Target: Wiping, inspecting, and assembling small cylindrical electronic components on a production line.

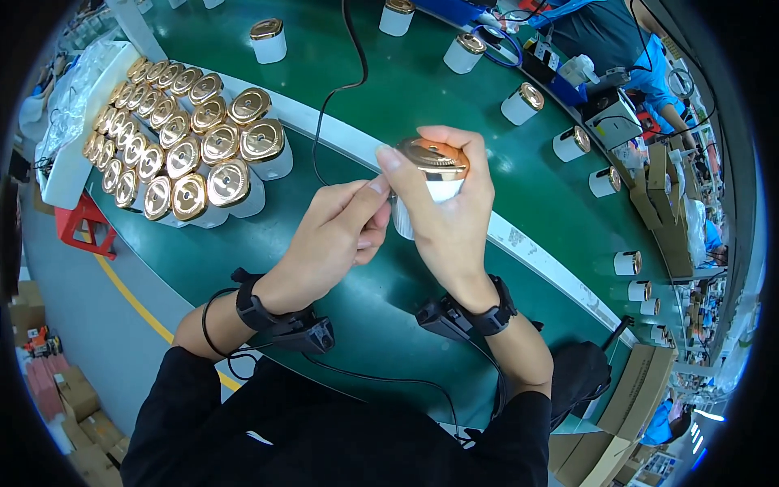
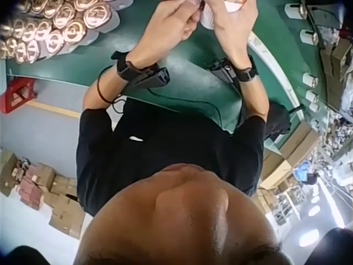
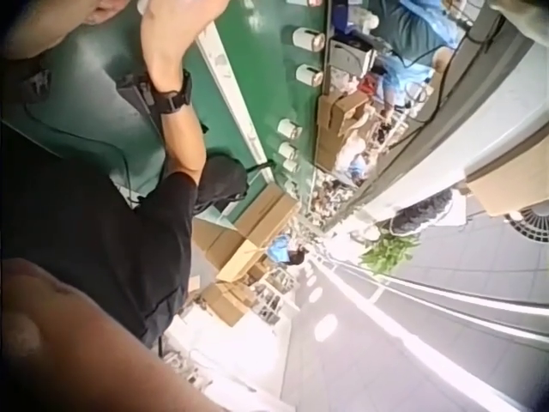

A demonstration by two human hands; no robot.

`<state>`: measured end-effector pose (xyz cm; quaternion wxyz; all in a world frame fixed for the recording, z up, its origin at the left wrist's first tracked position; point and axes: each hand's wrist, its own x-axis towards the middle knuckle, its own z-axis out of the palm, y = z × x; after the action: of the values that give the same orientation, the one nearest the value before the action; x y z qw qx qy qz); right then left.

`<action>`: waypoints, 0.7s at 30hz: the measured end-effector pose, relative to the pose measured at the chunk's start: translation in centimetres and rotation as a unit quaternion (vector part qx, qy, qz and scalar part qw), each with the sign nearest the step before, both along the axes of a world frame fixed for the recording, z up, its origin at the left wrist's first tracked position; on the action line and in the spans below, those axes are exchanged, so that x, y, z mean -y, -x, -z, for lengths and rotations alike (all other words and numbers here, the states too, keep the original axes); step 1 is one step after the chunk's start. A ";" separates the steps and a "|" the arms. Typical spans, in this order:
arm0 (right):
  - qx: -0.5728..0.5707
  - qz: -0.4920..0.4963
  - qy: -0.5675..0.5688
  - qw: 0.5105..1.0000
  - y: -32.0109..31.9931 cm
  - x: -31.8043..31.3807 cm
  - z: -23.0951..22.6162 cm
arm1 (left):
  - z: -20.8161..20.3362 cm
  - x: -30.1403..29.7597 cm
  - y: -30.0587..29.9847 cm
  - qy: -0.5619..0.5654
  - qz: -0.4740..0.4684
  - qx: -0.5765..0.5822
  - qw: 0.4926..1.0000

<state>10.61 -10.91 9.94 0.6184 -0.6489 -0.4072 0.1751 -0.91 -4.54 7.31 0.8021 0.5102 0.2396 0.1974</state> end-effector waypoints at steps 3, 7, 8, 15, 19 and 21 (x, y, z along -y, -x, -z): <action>-0.010 -0.001 0.004 1.000 -0.1 -0.1 0.4 | 0.1 -0.2 0.1 0.041 0.013 -0.004 0.999; -0.020 -0.002 0.008 1.000 -0.3 -0.2 0.6 | 0.0 -0.3 0.2 0.068 0.027 -0.005 0.997; -0.020 0.001 0.010 1.000 -0.5 -0.1 0.6 | -0.3 -0.2 0.0 0.082 0.025 0.002 0.996; 0.143 0.119 -0.029 0.982 -10.7 2.9 2.2 | 1.0 -2.0 0.6 0.071 -0.048 0.048 0.995; 0.270 0.331 0.119 0.896 -26.8 15.1 4.3 | -0.3 -1.8 0.2 0.118 -0.027 0.017 0.993; 0.390 0.372 0.211 0.815 -35.0 25.1 5.9 | -0.3 -1.3 -1.3 0.125 -0.014 0.015 0.992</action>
<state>45.58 -35.97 4.02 0.2732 -0.8795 -0.2951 -0.2544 0.39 -3.28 7.57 0.8605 0.3993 0.2570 0.1846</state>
